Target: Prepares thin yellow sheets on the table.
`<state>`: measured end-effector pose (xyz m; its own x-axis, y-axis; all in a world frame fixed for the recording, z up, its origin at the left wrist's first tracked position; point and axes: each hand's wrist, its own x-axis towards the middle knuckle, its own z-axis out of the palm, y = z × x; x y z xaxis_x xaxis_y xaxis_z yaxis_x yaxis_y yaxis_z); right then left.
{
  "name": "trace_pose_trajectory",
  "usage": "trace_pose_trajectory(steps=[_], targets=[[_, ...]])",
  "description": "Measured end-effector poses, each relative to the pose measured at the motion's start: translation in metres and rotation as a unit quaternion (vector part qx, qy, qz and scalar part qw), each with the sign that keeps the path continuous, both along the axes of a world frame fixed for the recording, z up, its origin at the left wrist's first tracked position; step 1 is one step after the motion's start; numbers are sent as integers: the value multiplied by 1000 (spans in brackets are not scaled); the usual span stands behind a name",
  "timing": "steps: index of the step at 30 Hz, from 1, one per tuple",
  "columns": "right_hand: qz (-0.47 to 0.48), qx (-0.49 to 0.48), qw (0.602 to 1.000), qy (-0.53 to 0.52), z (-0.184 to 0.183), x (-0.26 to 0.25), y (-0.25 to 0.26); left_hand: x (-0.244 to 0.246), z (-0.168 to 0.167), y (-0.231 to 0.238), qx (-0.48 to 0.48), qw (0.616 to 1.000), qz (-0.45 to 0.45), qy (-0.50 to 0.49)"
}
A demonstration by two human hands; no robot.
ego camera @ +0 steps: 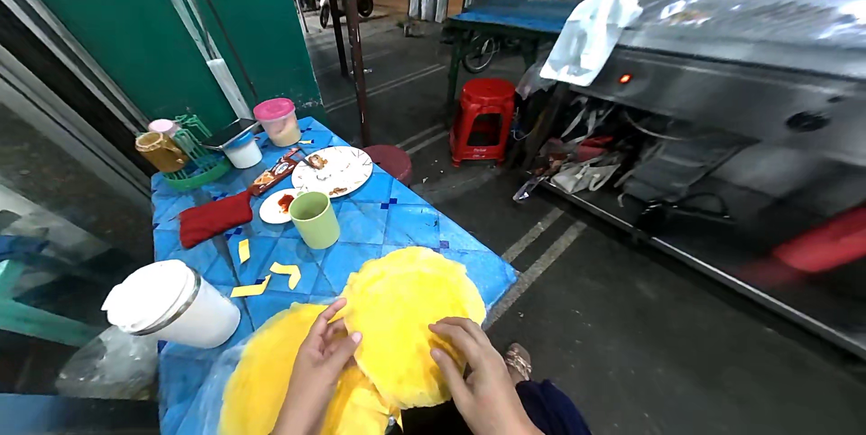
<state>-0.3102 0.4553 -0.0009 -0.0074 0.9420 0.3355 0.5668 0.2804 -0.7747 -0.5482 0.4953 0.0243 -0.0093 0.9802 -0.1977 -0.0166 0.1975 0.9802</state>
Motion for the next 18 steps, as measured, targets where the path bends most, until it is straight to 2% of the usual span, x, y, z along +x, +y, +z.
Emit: trace_pose_trajectory(steps=[3, 5, 9, 12, 15, 18], targets=[[11, -2, 1000, 18, 0, 0, -2, 5, -7, 20, 54, 997, -15, 45], [2, -7, 1000, 28, 4, 1, -3, 9, 1, 23, 87, 991, -68, 77], [-36, 31, 999, 20, 25, 12, 4, 8, 45, 7, 191, 948, -238, 90], [5, 69, 997, 21, 42, 17, 12, -1, 80, 3, 269, 899, -325, 119], [57, 32, 998, 22, 51, 8, 18, -12, 90, 14, 324, 866, -326, 197], [76, -66, 995, -5, 45, 2, 27, -22, 87, 25, 336, 863, -278, 254]])
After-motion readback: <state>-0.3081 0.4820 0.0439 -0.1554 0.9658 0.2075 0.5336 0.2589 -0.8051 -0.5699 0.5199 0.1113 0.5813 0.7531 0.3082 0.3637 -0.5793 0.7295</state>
